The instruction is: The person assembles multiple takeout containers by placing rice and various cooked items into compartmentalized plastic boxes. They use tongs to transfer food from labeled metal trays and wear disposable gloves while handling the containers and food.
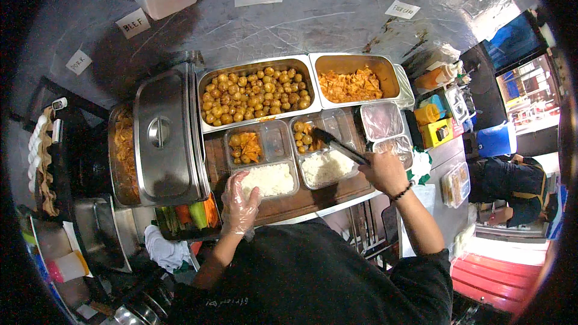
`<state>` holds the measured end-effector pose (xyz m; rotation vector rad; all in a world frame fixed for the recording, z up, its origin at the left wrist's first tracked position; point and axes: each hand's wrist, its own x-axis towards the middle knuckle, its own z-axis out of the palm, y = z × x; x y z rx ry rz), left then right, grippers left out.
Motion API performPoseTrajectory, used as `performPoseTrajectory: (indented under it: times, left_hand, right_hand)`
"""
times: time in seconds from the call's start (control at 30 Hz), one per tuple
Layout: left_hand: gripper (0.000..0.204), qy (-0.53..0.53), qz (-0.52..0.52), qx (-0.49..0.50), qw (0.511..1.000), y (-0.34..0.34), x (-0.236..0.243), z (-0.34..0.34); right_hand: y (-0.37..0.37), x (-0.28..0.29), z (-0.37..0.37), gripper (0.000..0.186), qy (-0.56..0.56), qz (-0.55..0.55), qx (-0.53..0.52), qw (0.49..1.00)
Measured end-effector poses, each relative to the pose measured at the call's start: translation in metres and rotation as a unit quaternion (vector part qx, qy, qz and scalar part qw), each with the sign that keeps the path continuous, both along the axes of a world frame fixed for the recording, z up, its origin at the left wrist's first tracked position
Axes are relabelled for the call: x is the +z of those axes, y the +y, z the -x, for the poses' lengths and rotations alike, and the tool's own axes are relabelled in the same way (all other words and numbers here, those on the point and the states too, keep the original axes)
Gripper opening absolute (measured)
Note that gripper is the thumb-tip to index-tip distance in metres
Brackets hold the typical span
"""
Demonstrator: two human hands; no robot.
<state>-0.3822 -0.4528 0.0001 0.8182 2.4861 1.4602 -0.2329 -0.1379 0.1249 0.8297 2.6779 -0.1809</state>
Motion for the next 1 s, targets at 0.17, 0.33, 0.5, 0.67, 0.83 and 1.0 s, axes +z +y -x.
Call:
performPoseTrajectory:
  times: [0.17,0.33,0.5,0.67,0.83,1.0]
  left_hand:
    - [0.046,0.007,-0.003,0.021,1.000,0.002,0.002,0.001]
    - [0.046,0.010,-0.013,0.030,0.999,0.008,-0.004,-0.008]
    - [0.046,0.004,-0.031,0.050,0.998,0.027,-0.002,-0.018]
    - [0.046,-0.015,-0.064,0.101,0.993,0.040,-0.014,-0.032]
    - [0.047,-0.019,-0.058,0.125,0.990,0.063,-0.004,-0.051]
    - [0.044,0.015,-0.058,0.194,0.979,0.079,-0.006,-0.075]
  right_hand:
    - [-0.007,0.022,0.006,0.028,0.020,-0.008,0.011,1.000]
    - [-0.004,0.013,0.003,0.020,-0.016,-0.075,0.061,0.995]
    - [0.022,0.015,0.004,0.024,0.043,-0.045,0.076,0.995]
    - [0.077,0.089,0.004,0.037,0.103,-0.092,0.067,0.988]
    - [0.182,0.021,0.056,0.033,0.050,-0.148,0.101,0.982]
    - [0.226,-0.026,0.092,0.026,0.021,-0.154,0.138,0.978]
